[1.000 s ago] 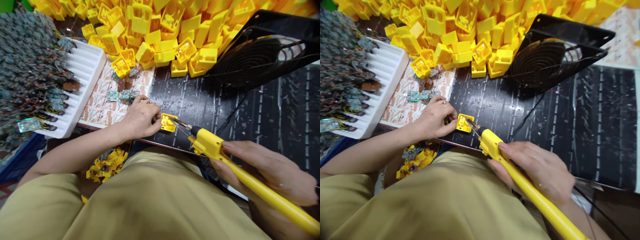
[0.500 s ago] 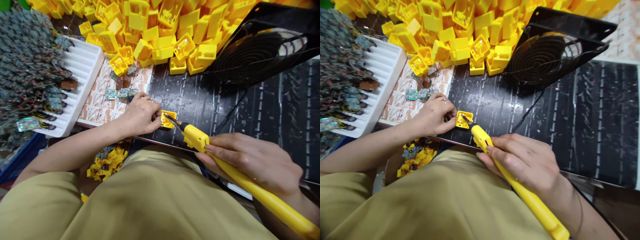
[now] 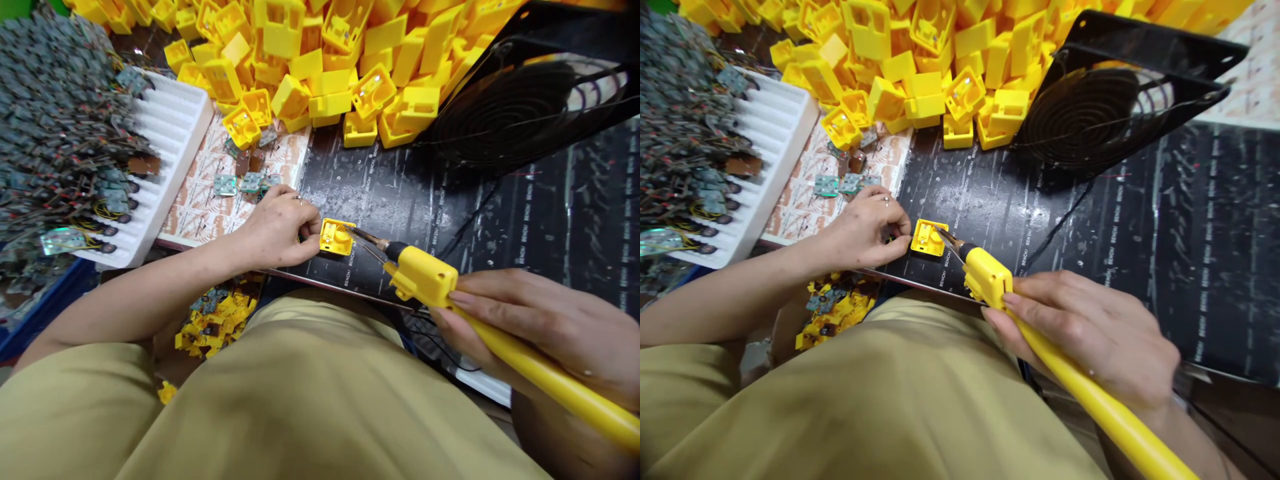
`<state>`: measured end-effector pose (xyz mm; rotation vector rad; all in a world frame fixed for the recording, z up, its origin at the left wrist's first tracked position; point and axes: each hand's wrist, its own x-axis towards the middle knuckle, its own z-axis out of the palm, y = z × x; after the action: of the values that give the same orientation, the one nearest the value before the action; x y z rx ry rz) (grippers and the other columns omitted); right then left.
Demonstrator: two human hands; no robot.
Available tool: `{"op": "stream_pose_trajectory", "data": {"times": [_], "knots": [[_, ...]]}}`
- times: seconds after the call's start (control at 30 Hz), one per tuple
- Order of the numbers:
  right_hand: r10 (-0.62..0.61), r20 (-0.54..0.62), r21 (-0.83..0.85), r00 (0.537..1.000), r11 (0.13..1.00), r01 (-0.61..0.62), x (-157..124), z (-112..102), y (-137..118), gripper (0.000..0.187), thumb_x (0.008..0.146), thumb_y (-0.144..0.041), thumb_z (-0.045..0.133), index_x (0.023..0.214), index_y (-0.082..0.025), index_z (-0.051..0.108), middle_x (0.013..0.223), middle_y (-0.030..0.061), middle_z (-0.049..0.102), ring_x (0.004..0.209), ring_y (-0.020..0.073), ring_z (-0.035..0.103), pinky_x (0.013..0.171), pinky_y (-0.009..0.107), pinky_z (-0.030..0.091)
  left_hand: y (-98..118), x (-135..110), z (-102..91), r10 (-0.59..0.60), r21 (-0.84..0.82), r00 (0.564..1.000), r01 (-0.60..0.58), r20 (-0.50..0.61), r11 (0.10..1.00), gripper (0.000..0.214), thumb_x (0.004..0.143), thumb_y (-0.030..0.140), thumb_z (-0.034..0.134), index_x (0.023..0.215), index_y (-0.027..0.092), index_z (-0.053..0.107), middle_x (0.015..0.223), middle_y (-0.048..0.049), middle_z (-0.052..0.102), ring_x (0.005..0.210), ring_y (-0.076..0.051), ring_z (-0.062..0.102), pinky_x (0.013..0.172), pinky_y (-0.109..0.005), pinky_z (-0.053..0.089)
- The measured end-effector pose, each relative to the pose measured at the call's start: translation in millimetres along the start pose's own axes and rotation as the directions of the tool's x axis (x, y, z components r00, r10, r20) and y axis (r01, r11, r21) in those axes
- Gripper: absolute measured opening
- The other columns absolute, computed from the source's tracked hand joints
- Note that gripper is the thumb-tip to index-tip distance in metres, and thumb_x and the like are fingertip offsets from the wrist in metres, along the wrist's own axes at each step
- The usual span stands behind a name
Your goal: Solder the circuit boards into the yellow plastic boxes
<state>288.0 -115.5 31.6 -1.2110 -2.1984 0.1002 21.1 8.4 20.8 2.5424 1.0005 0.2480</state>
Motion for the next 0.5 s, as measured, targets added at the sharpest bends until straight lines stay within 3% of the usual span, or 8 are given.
{"op": "stream_pose_trajectory", "data": {"times": [0.2, 0.43, 0.5], "knots": [[0.041, 0.08, 0.08, 0.996, 0.996, -0.048, 3.8, 3.8, -1.8, 0.017, 0.095, -0.029, 0.059, 0.083, -0.018, 0.063, 0.076, 0.0045, 0.067, 0.072, 0.0097, 0.065, 0.068, 0.02, 0.056, 0.8, 6.1, 5.2, -0.034, 0.085, 0.999, 0.037, -0.032, 0.996, 0.014, 0.075, 0.028, 0.051, 0.07, 0.019, 0.061, 0.063, -0.0008, 0.064, 0.07, -0.018, 0.059, 0.095, -0.042, 0.043], [0.066, 0.083, 0.156, 0.994, 0.985, -0.078, 8.5, 5.7, -5.2, 0.01, 0.093, -0.024, 0.062, 0.084, -0.019, 0.061, 0.077, 0.0043, 0.067, 0.074, 0.0111, 0.067, 0.068, 0.021, 0.057, 0.9, 5.8, 6.6, -0.044, 0.101, 0.998, 0.047, -0.036, 0.994, 0.017, 0.075, 0.027, 0.048, 0.07, 0.018, 0.062, 0.062, -0.0012, 0.063, 0.068, -0.018, 0.059, 0.095, -0.042, 0.044], [0.074, 0.028, 0.195, 0.997, 0.978, -0.078, 6.8, 6.3, -4.9, 0.005, 0.092, -0.023, 0.064, 0.089, -0.019, 0.061, 0.077, 0.0041, 0.068, 0.074, 0.0113, 0.067, 0.068, 0.021, 0.057, 0.6, 6.0, 6.3, -0.047, 0.104, 0.999, 0.05, -0.027, 0.993, 0.017, 0.074, 0.028, 0.049, 0.07, 0.018, 0.062, 0.061, -0.0012, 0.063, 0.069, -0.018, 0.059, 0.095, -0.043, 0.044]]}}
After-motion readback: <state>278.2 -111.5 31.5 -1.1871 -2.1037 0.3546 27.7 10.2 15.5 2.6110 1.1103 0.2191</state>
